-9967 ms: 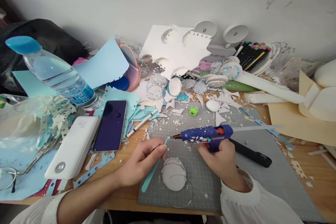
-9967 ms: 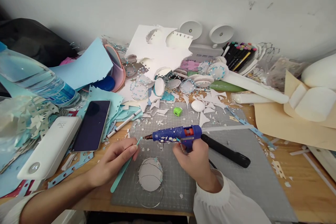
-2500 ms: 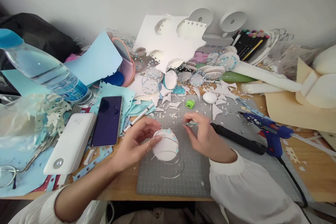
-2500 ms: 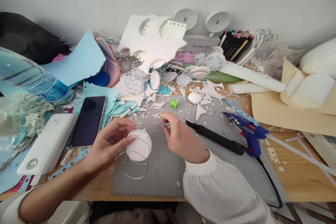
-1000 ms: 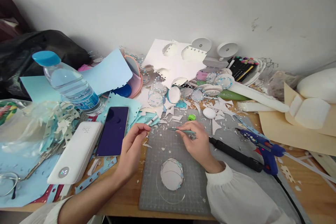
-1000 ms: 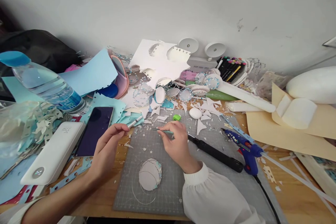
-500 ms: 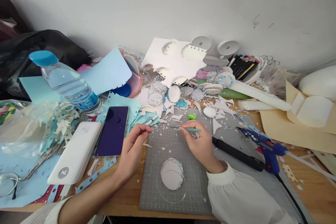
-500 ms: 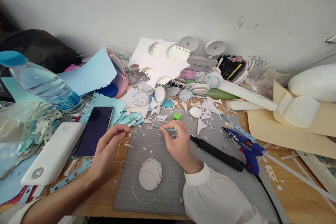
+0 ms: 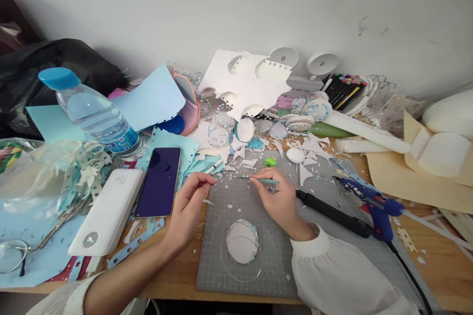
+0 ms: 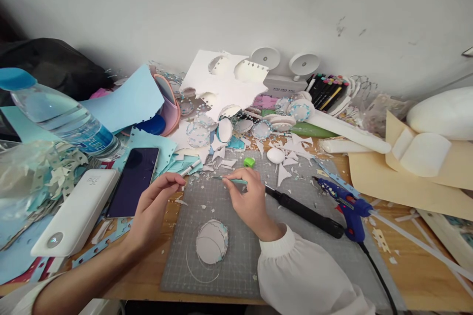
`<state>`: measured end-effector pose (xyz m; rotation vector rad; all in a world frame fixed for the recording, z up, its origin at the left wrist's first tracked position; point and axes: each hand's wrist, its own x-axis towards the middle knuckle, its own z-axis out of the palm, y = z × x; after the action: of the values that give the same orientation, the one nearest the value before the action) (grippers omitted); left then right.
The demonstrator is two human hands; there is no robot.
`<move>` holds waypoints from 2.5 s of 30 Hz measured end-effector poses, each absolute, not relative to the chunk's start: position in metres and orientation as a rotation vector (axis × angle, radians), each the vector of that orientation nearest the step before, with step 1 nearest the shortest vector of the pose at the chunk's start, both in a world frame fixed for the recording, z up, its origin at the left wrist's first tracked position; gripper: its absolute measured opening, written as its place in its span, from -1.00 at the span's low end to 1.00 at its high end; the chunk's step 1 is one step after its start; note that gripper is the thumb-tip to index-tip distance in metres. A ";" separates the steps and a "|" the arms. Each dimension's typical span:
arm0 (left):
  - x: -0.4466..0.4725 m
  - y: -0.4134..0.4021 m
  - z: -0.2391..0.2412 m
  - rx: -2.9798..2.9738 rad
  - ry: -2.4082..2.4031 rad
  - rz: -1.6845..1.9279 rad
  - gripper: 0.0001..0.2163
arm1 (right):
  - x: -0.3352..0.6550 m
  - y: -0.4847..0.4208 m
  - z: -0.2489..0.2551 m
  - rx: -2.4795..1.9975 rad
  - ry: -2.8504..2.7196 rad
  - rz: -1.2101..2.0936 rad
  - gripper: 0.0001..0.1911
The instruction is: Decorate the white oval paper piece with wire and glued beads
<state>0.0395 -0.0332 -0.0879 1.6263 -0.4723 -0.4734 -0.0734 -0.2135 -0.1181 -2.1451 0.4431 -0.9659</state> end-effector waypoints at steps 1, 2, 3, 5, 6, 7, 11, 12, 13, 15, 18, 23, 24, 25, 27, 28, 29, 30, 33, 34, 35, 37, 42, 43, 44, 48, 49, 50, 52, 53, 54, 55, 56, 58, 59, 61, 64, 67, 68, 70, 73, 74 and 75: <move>0.040 -0.033 -0.088 1.629 -0.478 -0.473 -0.87 | -0.074 -0.213 -0.116 -2.098 0.466 -0.958 -0.93; 0.040 -0.033 -0.088 1.633 -0.484 -0.470 -0.87 | -0.075 -0.212 -0.115 -2.043 0.490 -0.944 -0.92; 0.040 -0.033 -0.088 1.639 -0.492 -0.469 -0.87 | -0.077 -0.212 -0.113 -1.986 0.512 -0.921 -0.91; 0.040 -0.033 -0.089 1.642 -0.513 -0.476 -0.87 | -0.080 -0.210 -0.111 -1.869 0.536 -0.859 -0.88; 0.039 -0.034 -0.089 1.637 -0.527 -0.485 -0.86 | -0.082 -0.209 -0.110 -1.808 0.534 -0.834 -0.87; 0.039 -0.034 -0.090 1.629 -0.547 -0.503 -0.86 | -0.085 -0.209 -0.110 -1.753 0.519 -0.817 -0.86; 0.036 -0.035 -0.093 1.618 -0.692 -0.584 -0.86 | -0.095 -0.206 -0.109 -1.622 0.388 -0.824 -0.91; 0.035 -0.035 -0.093 1.616 -0.733 -0.595 -0.86 | -0.096 -0.205 -0.108 -1.611 0.360 -0.832 -0.93; 0.034 -0.035 -0.093 1.609 -0.769 -0.601 -0.86 | -0.098 -0.205 -0.108 -1.600 0.338 -0.838 -0.94; 0.032 -0.035 -0.092 1.578 -0.812 -0.621 -0.87 | -0.100 -0.204 -0.106 -1.591 0.308 -0.850 -0.95; 0.031 -0.037 -0.087 1.515 -0.820 -0.690 -0.88 | -0.102 -0.202 -0.100 -1.645 0.258 -0.886 -0.90; 0.031 -0.038 -0.081 1.476 -0.790 -0.742 -0.92 | -0.105 -0.199 -0.089 -1.816 0.140 -0.924 -0.75; 0.031 -0.038 -0.081 1.473 -0.789 -0.741 -0.92 | -0.106 -0.198 -0.088 -1.837 0.127 -0.920 -0.74; 0.031 -0.038 -0.081 1.473 -0.788 -0.739 -0.92 | -0.107 -0.198 -0.087 -1.854 0.117 -0.914 -0.73; 0.031 -0.038 -0.081 1.469 -0.791 -0.731 -0.91 | -0.109 -0.198 -0.086 -1.883 0.105 -0.904 -0.72; 0.031 -0.038 -0.082 1.466 -0.796 -0.727 -0.91 | -0.110 -0.198 -0.085 -1.895 0.099 -0.906 -0.72; 0.031 -0.038 -0.082 1.463 -0.804 -0.722 -0.90 | -0.110 -0.198 -0.085 -1.907 0.092 -0.907 -0.72; 0.032 -0.038 -0.082 1.461 -0.810 -0.716 -0.90 | -0.110 -0.198 -0.085 -1.910 0.088 -0.910 -0.72; 0.032 -0.038 -0.082 1.454 -0.825 -0.695 -0.89 | -0.109 -0.198 -0.084 -1.857 0.096 -0.908 -0.76; 0.032 -0.038 -0.081 1.455 -0.829 -0.688 -0.89 | -0.108 -0.198 -0.084 -1.826 0.108 -0.903 -0.78; 0.032 -0.038 -0.081 1.456 -0.837 -0.679 -0.89 | -0.108 -0.198 -0.085 -1.790 0.122 -0.901 -0.80; 0.032 -0.037 -0.082 1.459 -0.861 -0.664 -0.89 | -0.106 -0.197 -0.087 -1.723 0.162 -0.899 -0.84; 0.031 -0.036 -0.085 1.477 -0.939 -0.632 -0.89 | -0.104 -0.197 -0.091 -1.627 0.247 -0.863 -0.89; 0.031 -0.036 -0.086 1.484 -0.950 -0.623 -0.89 | -0.104 -0.197 -0.091 -1.617 0.248 -0.853 -0.89; 0.031 -0.036 -0.086 1.489 -0.958 -0.615 -0.89 | -0.104 -0.197 -0.091 -1.611 0.250 -0.845 -0.89; 0.032 -0.036 -0.089 1.500 -0.984 -0.601 -0.89 | -0.104 -0.196 -0.089 -1.619 0.276 -0.850 -0.89; 0.032 -0.036 -0.089 1.502 -0.988 -0.594 -0.89 | -0.104 -0.196 -0.089 -1.611 0.284 -0.849 -0.89; 0.032 -0.036 -0.089 1.506 -0.992 -0.588 -0.90 | -0.104 -0.196 -0.089 -1.595 0.290 -0.843 -0.90; 0.032 -0.036 -0.089 1.514 -0.999 -0.581 -0.90 | -0.105 -0.197 -0.092 -1.540 0.302 -0.814 -0.91; 0.032 -0.036 -0.090 1.517 -1.003 -0.583 -0.90 | -0.105 -0.198 -0.093 -1.507 0.307 -0.793 -0.92; 0.032 -0.036 -0.090 1.519 -1.004 -0.585 -0.90 | -0.105 -0.199 -0.095 -1.476 0.309 -0.773 -0.92; 0.032 -0.036 -0.090 1.518 -1.006 -0.587 -0.90 | -0.105 -0.200 -0.096 -1.447 0.310 -0.757 -0.93; 0.032 -0.036 -0.090 1.516 -1.005 -0.589 -0.90 | -0.106 -0.201 -0.098 -1.422 0.312 -0.747 -0.93; 0.032 -0.037 -0.090 1.511 -0.997 -0.591 -0.89 | -0.106 -0.202 -0.099 -1.395 0.322 -0.740 -0.93; 0.032 -0.037 -0.090 1.507 -0.990 -0.595 -0.89 | -0.106 -0.203 -0.100 -1.388 0.325 -0.741 -0.93; 0.032 -0.037 -0.090 1.497 -0.980 -0.603 -0.91 | -0.106 -0.203 -0.100 -1.381 0.325 -0.746 -0.92; 0.032 -0.037 -0.091 1.476 -0.991 -0.618 -0.94 | -0.106 -0.201 -0.099 -1.385 0.316 -0.747 -0.91; 0.033 -0.036 -0.090 1.484 -1.007 -0.614 -0.96 | -0.106 -0.201 -0.100 -1.386 0.319 -0.750 -0.92; 0.033 -0.036 -0.089 1.501 -0.997 -0.601 -0.93 | -0.107 -0.202 -0.100 -1.383 0.324 -0.756 -0.92; 0.034 -0.036 -0.089 1.562 -0.950 -0.572 -0.83 | -0.107 -0.205 -0.100 -1.380 0.349 -0.766 -0.94; 0.035 -0.037 -0.091 1.673 -0.858 -0.507 -0.65 | -0.106 -0.210 -0.101 -1.381 0.387 -0.802 -0.94; 0.036 -0.037 -0.092 1.701 -0.846 -0.462 -0.64 | -0.106 -0.211 -0.101 -1.386 0.391 -0.817 -0.94; 0.036 -0.037 -0.094 1.722 -0.844 -0.404 -0.68 | -0.106 -0.212 -0.102 -1.396 0.390 -0.834 -0.93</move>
<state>0.0363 -0.0371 -0.0939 1.7222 -0.8435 -0.4035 -0.1055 -0.2121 -0.1017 -1.3961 0.3897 -0.8336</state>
